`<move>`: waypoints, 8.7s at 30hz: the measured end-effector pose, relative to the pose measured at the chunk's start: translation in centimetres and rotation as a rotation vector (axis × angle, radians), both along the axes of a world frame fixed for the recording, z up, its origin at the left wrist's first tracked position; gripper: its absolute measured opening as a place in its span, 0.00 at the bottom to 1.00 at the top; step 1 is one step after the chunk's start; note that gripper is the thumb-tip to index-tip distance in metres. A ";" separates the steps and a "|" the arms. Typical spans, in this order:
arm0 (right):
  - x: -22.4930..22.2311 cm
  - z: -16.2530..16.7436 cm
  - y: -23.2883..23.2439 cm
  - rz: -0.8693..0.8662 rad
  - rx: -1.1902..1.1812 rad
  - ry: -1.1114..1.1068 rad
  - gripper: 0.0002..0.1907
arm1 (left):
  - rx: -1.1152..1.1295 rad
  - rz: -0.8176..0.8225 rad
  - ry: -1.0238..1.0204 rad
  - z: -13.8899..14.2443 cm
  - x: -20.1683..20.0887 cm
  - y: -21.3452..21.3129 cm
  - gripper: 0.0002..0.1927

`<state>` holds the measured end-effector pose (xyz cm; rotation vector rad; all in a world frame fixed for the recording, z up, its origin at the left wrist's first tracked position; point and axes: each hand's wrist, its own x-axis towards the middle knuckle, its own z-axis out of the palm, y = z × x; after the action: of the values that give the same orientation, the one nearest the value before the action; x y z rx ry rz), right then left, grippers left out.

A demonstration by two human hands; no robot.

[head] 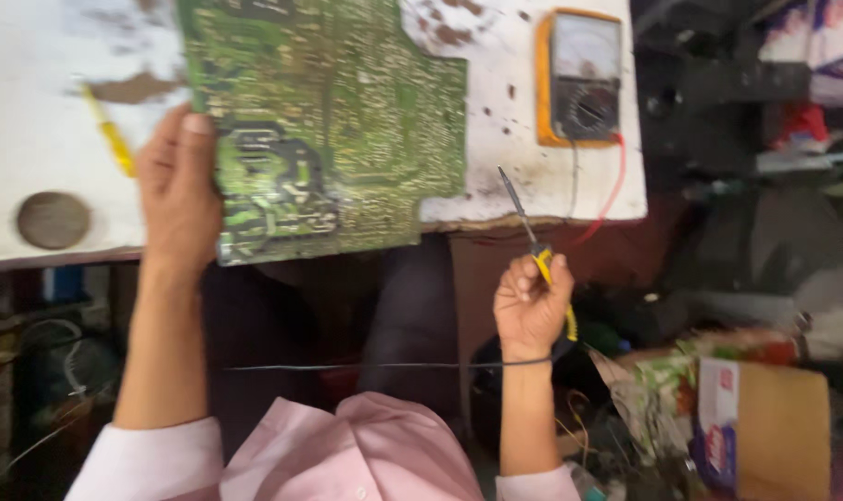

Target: The person works on a green circuit board at a cluttered workbench. They flip the board over, use a multimeter to test components, scrape the board with a screwdriver, sharpen the screwdriver on a file, and then use a soldering iron to touch several points on the board while inspecting with a magnifying glass.

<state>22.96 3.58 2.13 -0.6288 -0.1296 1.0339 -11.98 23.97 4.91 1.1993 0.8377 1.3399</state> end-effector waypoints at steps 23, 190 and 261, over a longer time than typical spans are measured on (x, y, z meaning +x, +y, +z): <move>-4.0 4.0 3.6 0.041 -0.083 -0.294 0.04 | -0.070 0.012 -0.092 0.2 1.0 0.7 0.19; -8.9 5.4 7.5 0.096 -0.216 -0.337 0.07 | -0.076 -0.060 -0.168 1.5 1.0 0.7 0.20; -0.1 4.3 -2.7 0.048 0.072 -0.050 0.12 | -0.249 0.093 1.367 -13.6 0.3 4.2 0.09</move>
<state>22.91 0.91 6.45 -0.5887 -0.2262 1.0554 -11.70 28.17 -8.69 1.8323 1.9308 0.2694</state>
